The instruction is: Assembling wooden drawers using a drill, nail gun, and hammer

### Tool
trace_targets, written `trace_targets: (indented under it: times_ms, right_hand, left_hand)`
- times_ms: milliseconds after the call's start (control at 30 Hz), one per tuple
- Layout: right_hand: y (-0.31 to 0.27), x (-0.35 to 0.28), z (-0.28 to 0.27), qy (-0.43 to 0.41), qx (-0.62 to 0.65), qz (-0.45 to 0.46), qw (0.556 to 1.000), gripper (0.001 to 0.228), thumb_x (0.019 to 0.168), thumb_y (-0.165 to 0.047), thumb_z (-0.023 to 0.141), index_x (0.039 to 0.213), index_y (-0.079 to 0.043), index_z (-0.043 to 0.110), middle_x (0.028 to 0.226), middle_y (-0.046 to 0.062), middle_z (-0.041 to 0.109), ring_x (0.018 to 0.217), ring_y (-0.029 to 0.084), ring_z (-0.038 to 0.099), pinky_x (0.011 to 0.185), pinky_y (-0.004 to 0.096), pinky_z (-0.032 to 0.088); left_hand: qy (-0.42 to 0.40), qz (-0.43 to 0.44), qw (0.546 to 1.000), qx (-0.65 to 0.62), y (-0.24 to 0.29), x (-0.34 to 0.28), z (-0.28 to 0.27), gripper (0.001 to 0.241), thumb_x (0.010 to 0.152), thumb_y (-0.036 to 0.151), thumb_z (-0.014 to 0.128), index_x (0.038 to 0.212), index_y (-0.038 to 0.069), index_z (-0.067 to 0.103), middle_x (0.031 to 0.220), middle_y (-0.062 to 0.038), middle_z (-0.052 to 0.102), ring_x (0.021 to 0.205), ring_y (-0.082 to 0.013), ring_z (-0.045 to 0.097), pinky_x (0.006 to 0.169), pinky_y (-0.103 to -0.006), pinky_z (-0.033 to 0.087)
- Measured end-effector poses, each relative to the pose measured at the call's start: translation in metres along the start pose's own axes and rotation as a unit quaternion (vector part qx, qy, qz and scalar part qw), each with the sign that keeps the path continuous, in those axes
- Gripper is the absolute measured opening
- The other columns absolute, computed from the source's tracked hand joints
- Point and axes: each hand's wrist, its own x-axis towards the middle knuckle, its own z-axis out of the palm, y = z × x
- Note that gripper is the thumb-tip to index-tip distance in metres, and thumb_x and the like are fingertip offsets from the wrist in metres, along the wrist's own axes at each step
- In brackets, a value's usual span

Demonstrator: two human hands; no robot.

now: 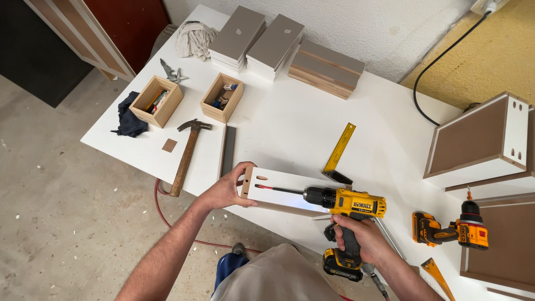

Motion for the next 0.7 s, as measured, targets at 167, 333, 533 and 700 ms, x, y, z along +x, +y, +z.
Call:
trace_targets:
  times_ms: [167, 333, 533, 700]
  right_hand:
    - [0.007, 0.003, -0.003, -0.023, -0.004, -0.021, 1.0, 0.033, 0.092, -0.015, 0.067, 0.113, 0.01, 0.073, 0.064, 0.017, 0.056, 0.049, 0.028, 0.052, 0.044, 0.039, 0.041]
    - [0.024, 0.003, -0.019, -0.019, 0.01, -0.083, 0.996, 0.035, 0.09, -0.011, 0.069, 0.112, 0.016, 0.071, 0.064, 0.017, 0.06, 0.05, 0.027, 0.054, 0.044, 0.039, 0.045]
    - [0.056, -0.013, -0.086, -0.011, 0.108, -0.203, 0.973, 0.037, 0.092, -0.015, 0.068, 0.114, 0.014, 0.065, 0.062, 0.015, 0.061, 0.047, 0.026, 0.054, 0.045, 0.037, 0.044]
    - [0.087, -0.024, -0.119, -0.021, 0.239, -0.285, 0.928, 0.039, 0.093, -0.021, 0.066, 0.116, 0.01, 0.06, 0.063, 0.012, 0.052, 0.048, 0.025, 0.05, 0.044, 0.036, 0.039]
  left_hand:
    - [0.003, -0.01, 1.0, 0.001, 0.005, -0.001, -0.001, 0.089, 0.069, 0.015, 0.093, 0.14, 0.02, 0.039, 0.136, -0.005, 0.07, 0.134, -0.0191, 0.059, 0.12, -0.043, 0.038]
    - [0.015, -0.05, 0.998, 0.023, 0.002, -0.001, -0.002, 0.097, 0.065, 0.017, 0.095, 0.143, 0.021, 0.038, 0.14, -0.005, 0.063, 0.135, -0.0217, 0.057, 0.113, -0.0385, 0.047]
    - [-0.117, -0.082, 0.976, 0.162, 0.053, 0.031, -0.038, 0.107, 0.067, 0.053, 0.078, 0.157, 0.02, 0.03, 0.161, -0.006, 0.041, 0.149, -0.0218, 0.039, 0.121, -0.0376, 0.031]
    - [-0.163, -0.072, 0.939, 0.294, 0.095, 0.12, 0.022, 0.075, 0.082, 0.065, 0.061, 0.136, 0.014, 0.061, 0.141, -0.003, 0.065, 0.121, -0.0205, 0.068, 0.098, -0.0323, 0.05]
